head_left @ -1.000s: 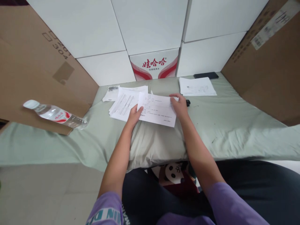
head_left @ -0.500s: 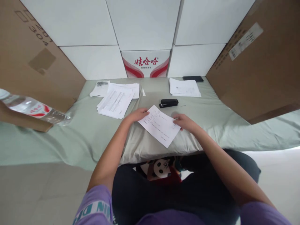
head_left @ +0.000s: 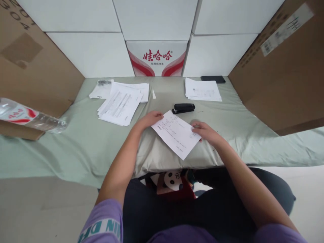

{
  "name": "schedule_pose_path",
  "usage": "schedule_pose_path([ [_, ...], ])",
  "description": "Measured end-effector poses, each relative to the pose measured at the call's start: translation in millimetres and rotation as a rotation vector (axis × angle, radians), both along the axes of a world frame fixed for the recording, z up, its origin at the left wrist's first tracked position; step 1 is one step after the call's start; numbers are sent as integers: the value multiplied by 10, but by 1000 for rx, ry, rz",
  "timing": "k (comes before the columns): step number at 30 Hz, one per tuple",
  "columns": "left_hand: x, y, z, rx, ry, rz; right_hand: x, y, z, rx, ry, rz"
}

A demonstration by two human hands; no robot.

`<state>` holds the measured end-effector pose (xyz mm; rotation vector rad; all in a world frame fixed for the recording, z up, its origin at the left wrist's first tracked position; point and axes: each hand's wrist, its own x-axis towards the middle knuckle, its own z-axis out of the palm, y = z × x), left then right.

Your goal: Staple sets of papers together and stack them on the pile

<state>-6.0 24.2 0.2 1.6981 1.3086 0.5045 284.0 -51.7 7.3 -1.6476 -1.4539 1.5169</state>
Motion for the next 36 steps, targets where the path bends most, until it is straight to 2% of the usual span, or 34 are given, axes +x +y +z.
schedule_pose_path([
  [7,-106,48,-29,-70,27,-90,97,-106,9,74,101,28],
  [13,-103,59,-80,-154,-165,-63,110,-74,-39,52,137,-93],
  [23,-57,-1,-12,-152,-128,-74,74,-68,39,-70,50,-194],
  [27,-61,-8,-4,-166,-136,-87,140,-66,29,-57,-26,-149],
  [29,-60,-7,-5,-165,-137,-81,191,-50,63,12,-140,-113],
  [31,-57,-7,-1,-159,-136,-77,253,-27,145,178,-351,-138],
  [34,-46,-14,15,-153,-119,-76,315,21,373,485,-644,-241],
  [36,-40,-20,22,-145,-107,-80,277,85,569,600,-661,-271],
])
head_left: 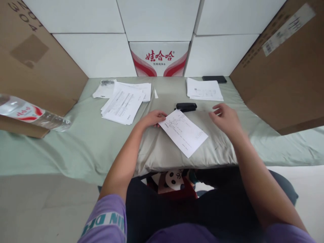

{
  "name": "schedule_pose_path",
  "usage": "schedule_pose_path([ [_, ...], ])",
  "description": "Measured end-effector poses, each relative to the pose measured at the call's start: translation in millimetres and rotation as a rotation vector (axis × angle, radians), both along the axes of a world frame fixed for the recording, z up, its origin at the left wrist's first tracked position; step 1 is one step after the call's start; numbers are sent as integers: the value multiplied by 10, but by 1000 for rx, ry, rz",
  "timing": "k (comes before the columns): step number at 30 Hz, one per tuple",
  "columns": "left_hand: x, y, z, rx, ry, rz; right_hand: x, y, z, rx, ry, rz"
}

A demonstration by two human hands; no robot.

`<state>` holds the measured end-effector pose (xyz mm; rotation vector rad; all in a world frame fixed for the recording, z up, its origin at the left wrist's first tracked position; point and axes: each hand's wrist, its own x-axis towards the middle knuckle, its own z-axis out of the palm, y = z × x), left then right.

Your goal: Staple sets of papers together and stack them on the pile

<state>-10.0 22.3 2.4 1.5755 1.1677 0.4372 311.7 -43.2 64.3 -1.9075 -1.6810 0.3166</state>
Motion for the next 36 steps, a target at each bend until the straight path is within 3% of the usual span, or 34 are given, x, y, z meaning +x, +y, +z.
schedule_pose_path([
  [3,2,-1,-12,10,-17,9,-235,225,241,93,86,68],
  [6,-7,12,-42,2,-53,14,-623,644,269,211,126,148],
  [10,-10,39,-69,-10,-69,6,-1091,1271,-15,147,114,169],
  [14,12,46,-69,-3,-46,32,-1279,1596,-322,116,0,127],
  [19,20,44,-78,30,-10,19,-1283,1618,-462,75,-50,110],
  [31,30,32,-62,15,-2,-10,-1315,1566,-524,41,-62,50],
  [36,54,4,-13,31,45,-26,-1330,1567,-538,5,-170,32],
])
